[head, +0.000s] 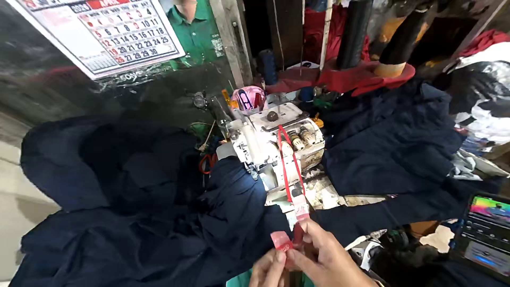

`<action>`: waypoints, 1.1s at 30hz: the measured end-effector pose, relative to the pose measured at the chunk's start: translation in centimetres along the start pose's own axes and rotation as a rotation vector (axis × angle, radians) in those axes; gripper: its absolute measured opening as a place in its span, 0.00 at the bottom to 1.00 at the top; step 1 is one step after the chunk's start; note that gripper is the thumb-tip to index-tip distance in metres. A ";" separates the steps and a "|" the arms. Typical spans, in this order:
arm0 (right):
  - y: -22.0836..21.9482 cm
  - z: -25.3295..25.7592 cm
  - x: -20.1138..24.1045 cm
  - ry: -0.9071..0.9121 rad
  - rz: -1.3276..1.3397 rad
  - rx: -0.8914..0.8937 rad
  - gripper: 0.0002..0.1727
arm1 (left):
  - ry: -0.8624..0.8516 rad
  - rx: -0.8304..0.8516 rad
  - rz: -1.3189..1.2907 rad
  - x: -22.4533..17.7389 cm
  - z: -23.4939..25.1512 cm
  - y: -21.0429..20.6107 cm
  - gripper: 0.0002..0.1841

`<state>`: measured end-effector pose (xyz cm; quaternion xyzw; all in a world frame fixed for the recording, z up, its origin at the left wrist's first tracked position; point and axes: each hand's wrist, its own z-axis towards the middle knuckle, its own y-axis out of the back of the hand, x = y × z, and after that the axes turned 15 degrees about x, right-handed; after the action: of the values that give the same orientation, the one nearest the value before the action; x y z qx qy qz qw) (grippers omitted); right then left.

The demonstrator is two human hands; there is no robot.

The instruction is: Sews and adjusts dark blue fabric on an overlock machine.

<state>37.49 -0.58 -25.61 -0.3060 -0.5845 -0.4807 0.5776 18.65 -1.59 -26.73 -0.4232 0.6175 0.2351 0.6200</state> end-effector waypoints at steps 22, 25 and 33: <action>-1.9 -0.8 -3.3 -0.250 -0.136 -0.061 0.19 | -0.217 -0.108 1.721 -1.2 4.1 3.4 0.14; -2.2 -1.7 -3.8 -0.255 -0.127 -0.048 0.20 | -0.215 -0.104 1.729 -1.5 4.2 3.6 0.14; -0.8 -2.5 -2.7 -0.194 -0.263 -0.062 0.19 | -0.198 -0.129 1.740 -1.9 4.6 2.9 0.13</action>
<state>38.06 -2.64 -28.69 -0.2898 -0.6572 -0.5382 0.4409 18.68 4.13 -26.08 0.1858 0.6498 0.6947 0.2464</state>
